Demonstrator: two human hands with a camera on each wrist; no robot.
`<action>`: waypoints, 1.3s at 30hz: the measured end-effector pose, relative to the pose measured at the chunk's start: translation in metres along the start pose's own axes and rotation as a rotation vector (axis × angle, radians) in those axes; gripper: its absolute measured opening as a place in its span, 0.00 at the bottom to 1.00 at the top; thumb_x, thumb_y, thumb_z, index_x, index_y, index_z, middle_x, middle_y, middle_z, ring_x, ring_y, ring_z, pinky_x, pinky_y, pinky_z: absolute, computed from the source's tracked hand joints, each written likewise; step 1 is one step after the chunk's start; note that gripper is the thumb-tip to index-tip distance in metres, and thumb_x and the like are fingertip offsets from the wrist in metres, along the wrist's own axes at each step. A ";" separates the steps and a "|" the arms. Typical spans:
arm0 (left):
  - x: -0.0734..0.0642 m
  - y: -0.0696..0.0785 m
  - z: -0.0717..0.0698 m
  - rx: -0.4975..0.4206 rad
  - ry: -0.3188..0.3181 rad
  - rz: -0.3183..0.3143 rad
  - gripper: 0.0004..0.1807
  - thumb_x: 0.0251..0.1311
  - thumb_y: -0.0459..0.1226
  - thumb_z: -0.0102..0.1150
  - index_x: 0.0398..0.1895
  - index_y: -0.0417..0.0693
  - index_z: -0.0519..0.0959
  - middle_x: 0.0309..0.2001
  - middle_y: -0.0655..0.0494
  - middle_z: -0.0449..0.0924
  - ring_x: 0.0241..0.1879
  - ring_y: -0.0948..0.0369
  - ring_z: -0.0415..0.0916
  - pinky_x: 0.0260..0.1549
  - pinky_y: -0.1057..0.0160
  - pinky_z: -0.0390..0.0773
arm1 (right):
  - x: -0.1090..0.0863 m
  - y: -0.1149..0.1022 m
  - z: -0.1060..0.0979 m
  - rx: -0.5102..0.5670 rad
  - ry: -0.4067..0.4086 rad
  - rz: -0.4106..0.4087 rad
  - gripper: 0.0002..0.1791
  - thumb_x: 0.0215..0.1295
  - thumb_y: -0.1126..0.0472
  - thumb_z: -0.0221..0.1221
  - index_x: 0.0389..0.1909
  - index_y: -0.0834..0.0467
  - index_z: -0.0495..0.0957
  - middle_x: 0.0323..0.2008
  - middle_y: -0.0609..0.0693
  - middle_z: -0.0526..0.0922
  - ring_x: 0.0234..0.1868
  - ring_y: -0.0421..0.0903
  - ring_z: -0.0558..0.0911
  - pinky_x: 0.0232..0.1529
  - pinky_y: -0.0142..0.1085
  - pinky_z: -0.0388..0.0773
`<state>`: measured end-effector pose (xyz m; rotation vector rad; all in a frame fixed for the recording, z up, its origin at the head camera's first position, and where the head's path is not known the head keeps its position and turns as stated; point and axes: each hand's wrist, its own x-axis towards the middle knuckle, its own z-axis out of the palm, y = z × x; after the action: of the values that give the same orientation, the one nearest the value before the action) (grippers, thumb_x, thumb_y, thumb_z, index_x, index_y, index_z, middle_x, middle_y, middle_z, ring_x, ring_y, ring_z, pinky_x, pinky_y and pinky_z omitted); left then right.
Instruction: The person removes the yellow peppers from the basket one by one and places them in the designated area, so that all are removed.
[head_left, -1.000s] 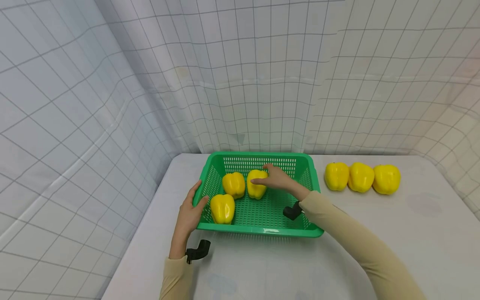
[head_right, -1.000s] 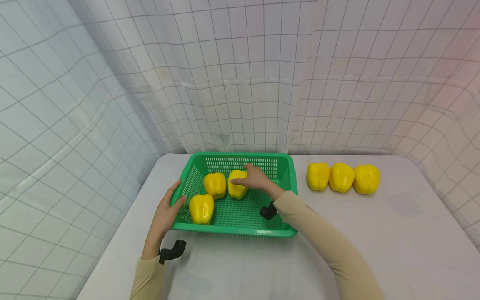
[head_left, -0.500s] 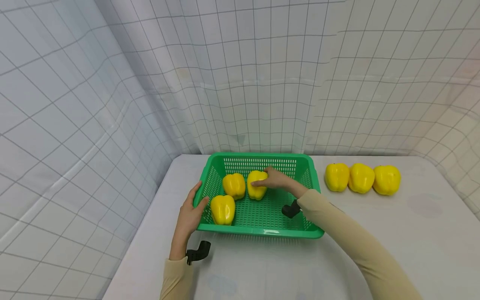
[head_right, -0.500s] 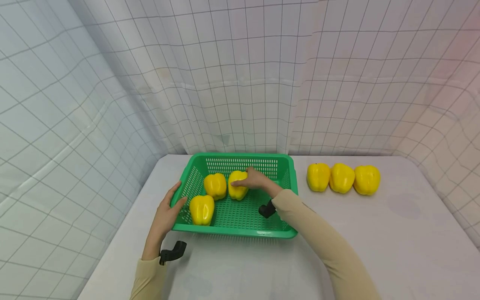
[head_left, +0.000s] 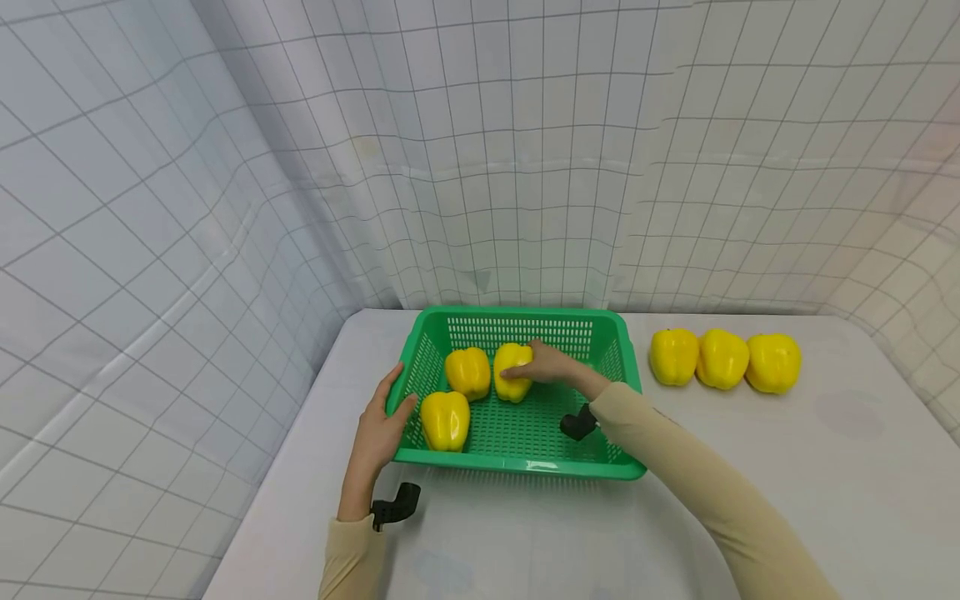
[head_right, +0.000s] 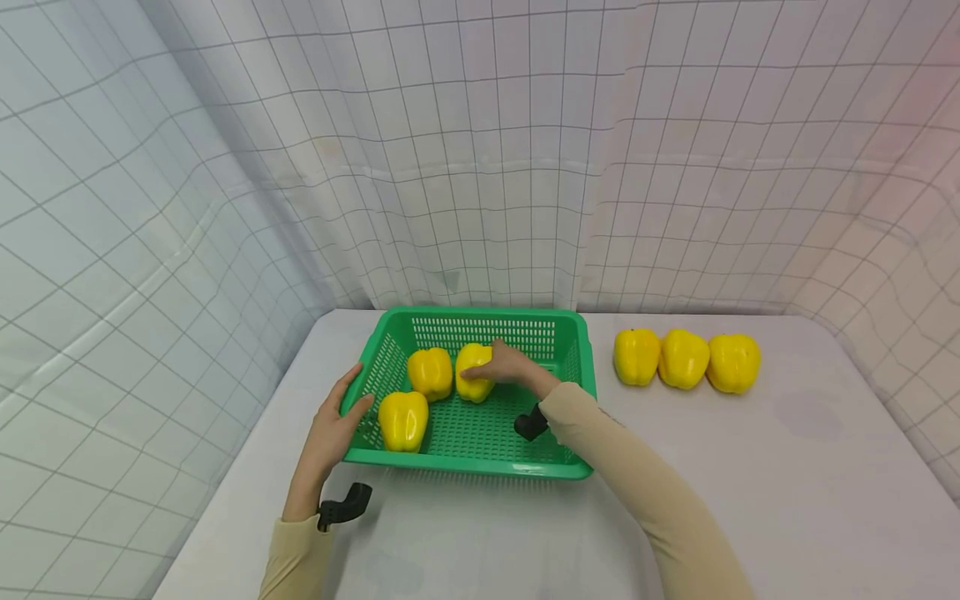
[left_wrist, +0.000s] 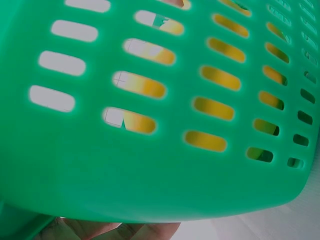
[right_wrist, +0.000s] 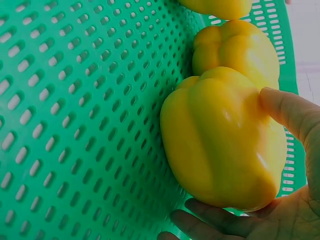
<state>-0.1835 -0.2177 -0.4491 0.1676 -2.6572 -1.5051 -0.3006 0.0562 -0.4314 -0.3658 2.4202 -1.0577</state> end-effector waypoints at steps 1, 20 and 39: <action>0.000 0.000 0.000 0.001 0.001 -0.001 0.32 0.69 0.46 0.49 0.74 0.61 0.54 0.66 0.41 0.63 0.46 0.47 0.72 0.36 0.54 0.71 | 0.000 0.000 0.000 0.004 -0.002 0.000 0.46 0.60 0.46 0.62 0.66 0.74 0.55 0.54 0.64 0.69 0.46 0.52 0.70 0.51 0.45 0.67; -0.002 0.001 -0.001 -0.011 -0.009 -0.008 0.32 0.69 0.47 0.50 0.74 0.64 0.54 0.65 0.41 0.64 0.46 0.46 0.72 0.37 0.52 0.72 | -0.001 0.001 0.002 0.017 -0.041 0.013 0.44 0.57 0.45 0.65 0.61 0.72 0.59 0.44 0.58 0.72 0.44 0.51 0.71 0.51 0.45 0.67; -0.001 0.001 0.000 -0.016 -0.006 -0.009 0.32 0.69 0.47 0.50 0.74 0.63 0.54 0.63 0.40 0.66 0.44 0.46 0.73 0.33 0.56 0.71 | -0.007 -0.001 0.004 0.085 0.015 0.009 0.50 0.52 0.43 0.67 0.66 0.69 0.56 0.50 0.59 0.71 0.46 0.51 0.73 0.50 0.44 0.70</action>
<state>-0.1829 -0.2173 -0.4477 0.1745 -2.6513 -1.5314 -0.2924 0.0561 -0.4306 -0.3195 2.3790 -1.1587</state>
